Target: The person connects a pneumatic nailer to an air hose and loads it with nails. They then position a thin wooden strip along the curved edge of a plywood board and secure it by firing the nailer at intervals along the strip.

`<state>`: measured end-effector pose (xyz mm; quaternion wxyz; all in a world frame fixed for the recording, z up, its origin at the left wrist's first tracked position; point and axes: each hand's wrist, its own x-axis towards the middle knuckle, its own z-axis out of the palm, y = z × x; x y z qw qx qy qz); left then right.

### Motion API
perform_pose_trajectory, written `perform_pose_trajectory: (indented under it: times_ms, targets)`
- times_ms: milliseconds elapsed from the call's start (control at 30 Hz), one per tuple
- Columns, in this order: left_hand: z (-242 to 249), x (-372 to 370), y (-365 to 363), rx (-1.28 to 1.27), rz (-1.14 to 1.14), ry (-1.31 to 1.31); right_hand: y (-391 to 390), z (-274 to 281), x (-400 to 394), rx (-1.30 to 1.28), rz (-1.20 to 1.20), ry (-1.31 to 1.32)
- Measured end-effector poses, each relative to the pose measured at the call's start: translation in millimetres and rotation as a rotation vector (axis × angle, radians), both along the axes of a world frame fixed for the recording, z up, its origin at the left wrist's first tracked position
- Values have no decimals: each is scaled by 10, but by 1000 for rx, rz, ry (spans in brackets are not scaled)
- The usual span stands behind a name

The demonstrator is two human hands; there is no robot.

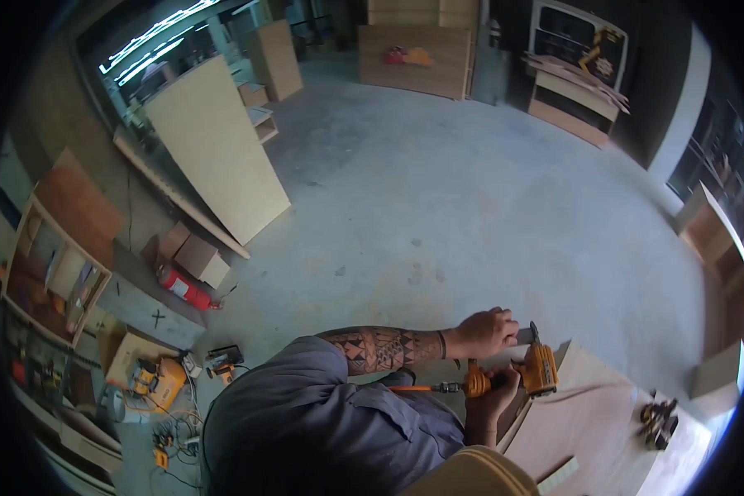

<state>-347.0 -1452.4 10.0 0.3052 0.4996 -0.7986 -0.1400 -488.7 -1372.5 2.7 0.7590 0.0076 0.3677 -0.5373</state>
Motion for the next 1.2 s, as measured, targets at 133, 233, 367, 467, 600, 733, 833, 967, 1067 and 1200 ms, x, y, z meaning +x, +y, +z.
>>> perform_pose_trajectory:
  times_ms: [133, 233, 367, 467, 600, 733, 833, 967, 1067, 1200]
  targets:
    - [-336, 65, -396, 171, 48, 149, -387, -485, -23, -34, -33, 56]
    - [-510, 272, -942, 336, 149, 171, -859, -414, 142, -59, -16, 75]
    - [-810, 461, -1847, 457, 81, 202, -1682, -768, 340, -72, 25, 119]
    - [-734, 719, -2379, 499, 83, 137, -2141, -504, 641, -27, 55, 173]
    - [-760, 864, -2822, 433, 150, 70, -2611, -553, 877, -17, 107, 189]
    - [-554, 1143, -3041, 411, 159, 54, -2967, -618, 1030, -27, 45, 207]
    - [-238, 1565, -2982, 429, 159, -97, -3185, -587, 990, -96, 153, 232]
    - [-62, 2319, -2600, 472, 204, 22, -3538, -565, 880, -115, 117, 200]
    - [-8, 2526, -2084, 631, 242, 124, -3726, -563, 840, -101, 57, 188]
    - [-154, 2132, -1883, 605, 105, 275, -3939, -538, 691, -126, 102, 178]
